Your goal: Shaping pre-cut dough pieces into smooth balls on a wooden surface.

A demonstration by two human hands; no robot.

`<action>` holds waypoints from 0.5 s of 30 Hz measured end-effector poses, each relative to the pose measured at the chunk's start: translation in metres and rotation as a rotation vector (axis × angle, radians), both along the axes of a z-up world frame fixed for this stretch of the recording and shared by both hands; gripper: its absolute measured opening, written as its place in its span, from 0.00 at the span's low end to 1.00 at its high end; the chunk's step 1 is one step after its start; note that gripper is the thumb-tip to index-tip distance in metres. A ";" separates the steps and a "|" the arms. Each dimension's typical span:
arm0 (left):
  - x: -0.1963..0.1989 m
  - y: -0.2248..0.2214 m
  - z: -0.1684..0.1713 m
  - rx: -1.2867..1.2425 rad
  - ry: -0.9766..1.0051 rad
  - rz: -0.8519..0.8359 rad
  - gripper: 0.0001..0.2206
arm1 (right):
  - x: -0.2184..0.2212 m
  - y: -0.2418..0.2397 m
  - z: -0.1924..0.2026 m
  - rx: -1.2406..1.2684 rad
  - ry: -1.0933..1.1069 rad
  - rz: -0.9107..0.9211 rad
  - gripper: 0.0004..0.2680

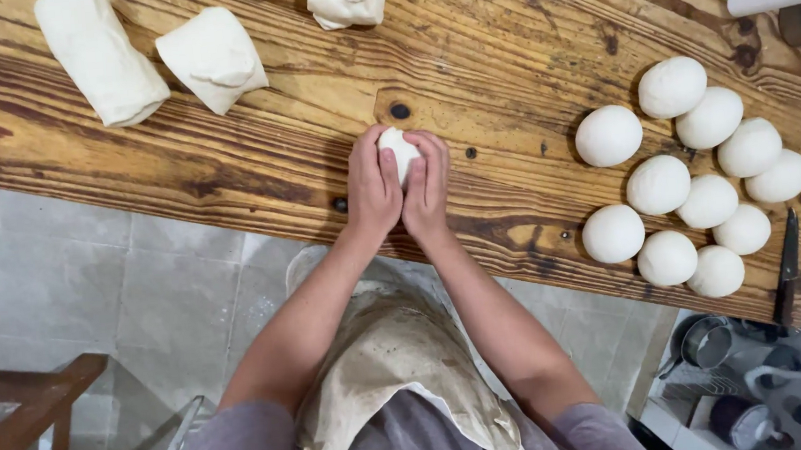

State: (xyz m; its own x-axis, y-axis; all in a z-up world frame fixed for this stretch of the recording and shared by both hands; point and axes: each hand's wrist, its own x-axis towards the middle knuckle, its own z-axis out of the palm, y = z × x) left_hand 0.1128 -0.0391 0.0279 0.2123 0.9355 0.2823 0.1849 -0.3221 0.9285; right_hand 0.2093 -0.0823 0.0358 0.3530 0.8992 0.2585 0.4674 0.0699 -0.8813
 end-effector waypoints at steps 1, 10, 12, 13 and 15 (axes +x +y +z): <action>-0.002 0.001 -0.004 0.059 0.016 0.014 0.17 | 0.002 0.000 -0.011 0.040 -0.030 -0.034 0.15; -0.044 -0.029 -0.037 -0.065 -0.008 -0.295 0.16 | 0.014 -0.066 -0.059 0.038 -0.206 0.118 0.14; -0.045 -0.030 -0.005 -0.080 -0.050 -0.241 0.12 | 0.008 -0.044 -0.032 0.043 -0.279 0.047 0.12; -0.046 -0.031 0.011 -0.101 -0.092 -0.190 0.19 | 0.005 -0.034 -0.018 0.042 -0.349 -0.027 0.12; -0.033 -0.053 -0.012 -0.045 -0.035 -0.083 0.20 | -0.002 -0.025 -0.013 0.043 -0.297 0.053 0.13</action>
